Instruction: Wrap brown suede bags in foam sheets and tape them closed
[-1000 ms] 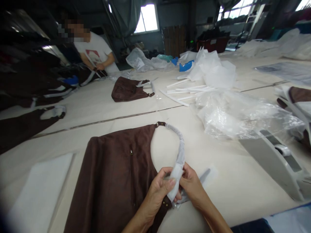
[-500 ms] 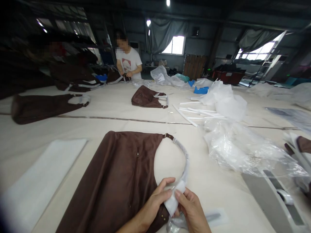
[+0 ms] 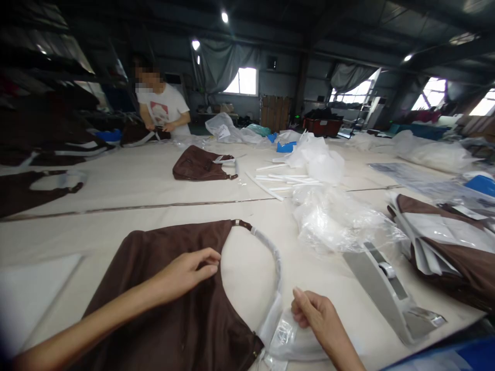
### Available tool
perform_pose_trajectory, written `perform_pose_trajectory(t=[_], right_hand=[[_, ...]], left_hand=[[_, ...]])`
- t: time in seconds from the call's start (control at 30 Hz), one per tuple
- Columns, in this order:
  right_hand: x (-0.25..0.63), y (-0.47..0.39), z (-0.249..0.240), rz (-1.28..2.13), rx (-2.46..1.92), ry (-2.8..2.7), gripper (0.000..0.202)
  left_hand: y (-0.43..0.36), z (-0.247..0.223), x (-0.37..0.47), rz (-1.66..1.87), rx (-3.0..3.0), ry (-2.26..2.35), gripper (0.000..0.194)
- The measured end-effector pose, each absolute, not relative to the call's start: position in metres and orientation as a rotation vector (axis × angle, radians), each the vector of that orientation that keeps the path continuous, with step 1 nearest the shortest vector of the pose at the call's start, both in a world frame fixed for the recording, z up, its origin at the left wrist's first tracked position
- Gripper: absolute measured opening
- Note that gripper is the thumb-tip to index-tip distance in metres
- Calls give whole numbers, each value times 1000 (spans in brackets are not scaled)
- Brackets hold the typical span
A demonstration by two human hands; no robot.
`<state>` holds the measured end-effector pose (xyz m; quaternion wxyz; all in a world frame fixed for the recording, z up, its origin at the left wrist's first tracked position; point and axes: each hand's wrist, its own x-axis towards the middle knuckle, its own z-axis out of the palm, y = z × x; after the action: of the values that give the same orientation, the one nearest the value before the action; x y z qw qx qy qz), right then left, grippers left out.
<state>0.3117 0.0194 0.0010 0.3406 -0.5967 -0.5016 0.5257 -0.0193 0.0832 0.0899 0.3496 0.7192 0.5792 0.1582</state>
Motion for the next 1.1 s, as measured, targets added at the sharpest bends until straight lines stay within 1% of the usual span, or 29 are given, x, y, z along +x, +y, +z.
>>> perform_pose_trajectory(t=[0.07, 0.13, 0.27, 0.43, 0.5, 0.6, 0.73, 0.83, 0.93, 1.03, 1.1], right_hand=[[320, 30, 11, 1176, -1567, -1396, 60], [315, 44, 18, 1057, -1567, -1479, 51], [285, 75, 19, 1031, -1489, -1623, 39], [274, 86, 20, 905, -1458, -1685, 32], [283, 79, 20, 876, -1524, -1626, 33], [297, 66, 13, 823, -1636, -1591, 34], [298, 83, -5, 786, -1631, -1664, 41], [286, 135, -17, 565, -1723, -1838, 48], [277, 198, -22, 288, -1958, -1979, 44], [278, 240, -17, 197, -2021, -1991, 36], [281, 248, -12, 166, -2010, -2033, 31]], left_hand=[[120, 88, -23, 350, 1965, 1585, 29], [151, 80, -21, 294, 2059, 1664, 31], [195, 60, -11, 218, 2142, 1737, 40], [226, 44, -7, 119, 2204, 1781, 47], [236, 45, -11, 73, 2210, 1744, 46], [250, 50, -17, 43, 2199, 1645, 36], [255, 56, -20, 148, 2140, 1553, 26], [246, 59, -18, 229, 2064, 1514, 23], [229, 59, -18, 247, 1987, 1465, 24], [212, 58, -20, 326, 1763, 1284, 30], [204, 56, -22, 425, 1560, 1156, 37]])
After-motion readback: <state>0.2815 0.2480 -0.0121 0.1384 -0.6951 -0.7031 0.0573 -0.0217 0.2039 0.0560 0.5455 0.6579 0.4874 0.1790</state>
